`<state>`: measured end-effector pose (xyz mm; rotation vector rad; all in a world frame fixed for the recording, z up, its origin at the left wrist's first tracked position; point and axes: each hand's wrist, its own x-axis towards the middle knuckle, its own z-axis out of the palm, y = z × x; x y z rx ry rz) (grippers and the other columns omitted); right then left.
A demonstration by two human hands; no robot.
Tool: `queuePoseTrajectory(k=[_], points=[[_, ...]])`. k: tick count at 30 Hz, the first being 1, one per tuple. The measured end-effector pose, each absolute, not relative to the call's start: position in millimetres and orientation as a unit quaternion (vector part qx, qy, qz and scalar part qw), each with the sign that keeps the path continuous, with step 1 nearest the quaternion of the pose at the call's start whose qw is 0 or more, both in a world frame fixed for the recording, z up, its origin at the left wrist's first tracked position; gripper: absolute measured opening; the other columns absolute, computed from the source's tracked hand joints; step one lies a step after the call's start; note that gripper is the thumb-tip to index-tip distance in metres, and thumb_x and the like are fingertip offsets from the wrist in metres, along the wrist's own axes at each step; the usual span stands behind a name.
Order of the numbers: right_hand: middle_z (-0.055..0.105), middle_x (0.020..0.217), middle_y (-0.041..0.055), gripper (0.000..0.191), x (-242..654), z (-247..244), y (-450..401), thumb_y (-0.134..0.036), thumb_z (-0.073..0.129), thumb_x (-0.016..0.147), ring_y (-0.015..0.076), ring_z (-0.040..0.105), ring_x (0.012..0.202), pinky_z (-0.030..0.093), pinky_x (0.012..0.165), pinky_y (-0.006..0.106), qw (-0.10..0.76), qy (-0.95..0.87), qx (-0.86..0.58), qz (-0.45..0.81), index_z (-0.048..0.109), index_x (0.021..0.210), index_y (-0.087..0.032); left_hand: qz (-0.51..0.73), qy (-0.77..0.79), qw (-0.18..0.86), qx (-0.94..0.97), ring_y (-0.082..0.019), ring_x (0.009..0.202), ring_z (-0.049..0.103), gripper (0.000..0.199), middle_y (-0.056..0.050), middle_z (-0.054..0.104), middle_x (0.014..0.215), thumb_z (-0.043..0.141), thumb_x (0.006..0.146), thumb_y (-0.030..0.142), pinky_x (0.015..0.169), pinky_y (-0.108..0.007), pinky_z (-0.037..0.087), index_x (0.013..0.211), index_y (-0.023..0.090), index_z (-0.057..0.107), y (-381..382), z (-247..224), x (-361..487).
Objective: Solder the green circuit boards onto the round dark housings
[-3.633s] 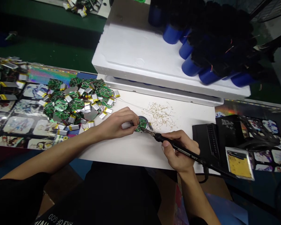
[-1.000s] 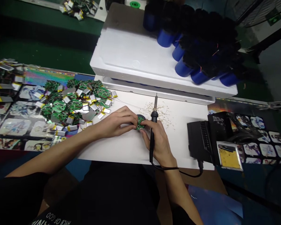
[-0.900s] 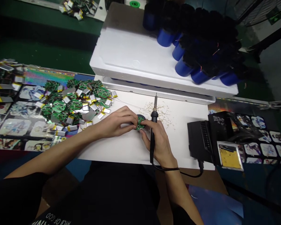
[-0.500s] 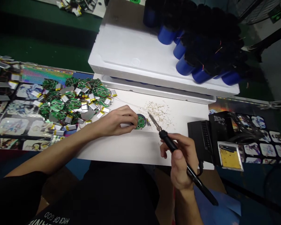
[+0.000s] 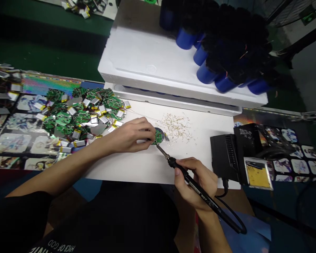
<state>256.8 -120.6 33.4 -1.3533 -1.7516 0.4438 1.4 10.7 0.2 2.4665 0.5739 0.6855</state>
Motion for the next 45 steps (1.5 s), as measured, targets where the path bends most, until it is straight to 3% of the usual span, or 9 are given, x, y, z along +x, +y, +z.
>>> queuePoseTrajectory(k=[11, 18, 32, 40, 45], points=[[0.080, 0.082, 0.0011, 0.012, 256, 30, -120, -0.017, 0.076, 0.089, 0.0159, 0.076, 0.065, 0.064, 0.059, 0.025, 0.421, -0.705, -0.543, 0.178, 0.073, 0.099, -0.024, 0.243, 0.217, 0.252, 0.911, -0.024, 0.097, 0.061, 0.018, -0.008, 0.075, 0.105, 0.056, 0.105, 0.021, 0.092, -0.037, 0.049, 0.097, 0.020, 0.072, 10, 1, 1], [0.082, 0.081, 0.0018, 0.008, 261, 23, -126, -0.022, 0.077, 0.093, 0.0145, 0.075, 0.058, 0.058, 0.051, 0.022, 0.401, -0.687, -0.581, 0.174, 0.076, 0.101, -0.023, 0.254, 0.213, 0.235, 0.914, -0.024, 0.097, 0.061, 0.017, -0.009, 0.075, 0.105, 0.056, 0.105, 0.019, 0.091, -0.036, 0.049, 0.098, 0.019, 0.072, 9, 0, 1], [0.081, 0.079, 0.0016, 0.006, 259, 30, -124, -0.027, 0.077, 0.094, 0.0133, 0.073, 0.057, 0.054, 0.050, 0.022, 0.368, -0.716, -0.581, 0.120, 0.074, 0.095, -0.021, 0.243, 0.218, 0.229, 0.917, -0.023, 0.098, 0.061, 0.020, -0.009, 0.076, 0.106, 0.054, 0.106, 0.021, 0.092, -0.036, 0.050, 0.098, 0.019, 0.073, 8, 2, 1], [0.079, 0.081, 0.0015, 0.004, 270, 18, -136, -0.024, 0.078, 0.091, 0.0152, 0.073, 0.058, 0.055, 0.048, 0.025, 0.463, -0.637, -0.591, 0.178, 0.077, 0.094, -0.021, 0.243, 0.216, 0.234, 0.916, -0.023, 0.098, 0.060, 0.021, -0.008, 0.076, 0.106, 0.053, 0.107, 0.022, 0.092, -0.036, 0.050, 0.098, 0.019, 0.072, 8, 0, 1], [0.073, 0.073, -0.0011, 0.006, 274, 17, -137, -0.024, 0.078, 0.091, 0.0114, 0.064, 0.047, 0.048, 0.040, 0.023, 0.541, -0.576, -0.582, 0.192, 0.077, 0.092, -0.019, 0.248, 0.220, 0.232, 0.915, -0.023, 0.097, 0.060, 0.021, -0.008, 0.076, 0.107, 0.053, 0.106, 0.021, 0.091, -0.036, 0.051, 0.098, 0.020, 0.072, 8, 0, 1]])
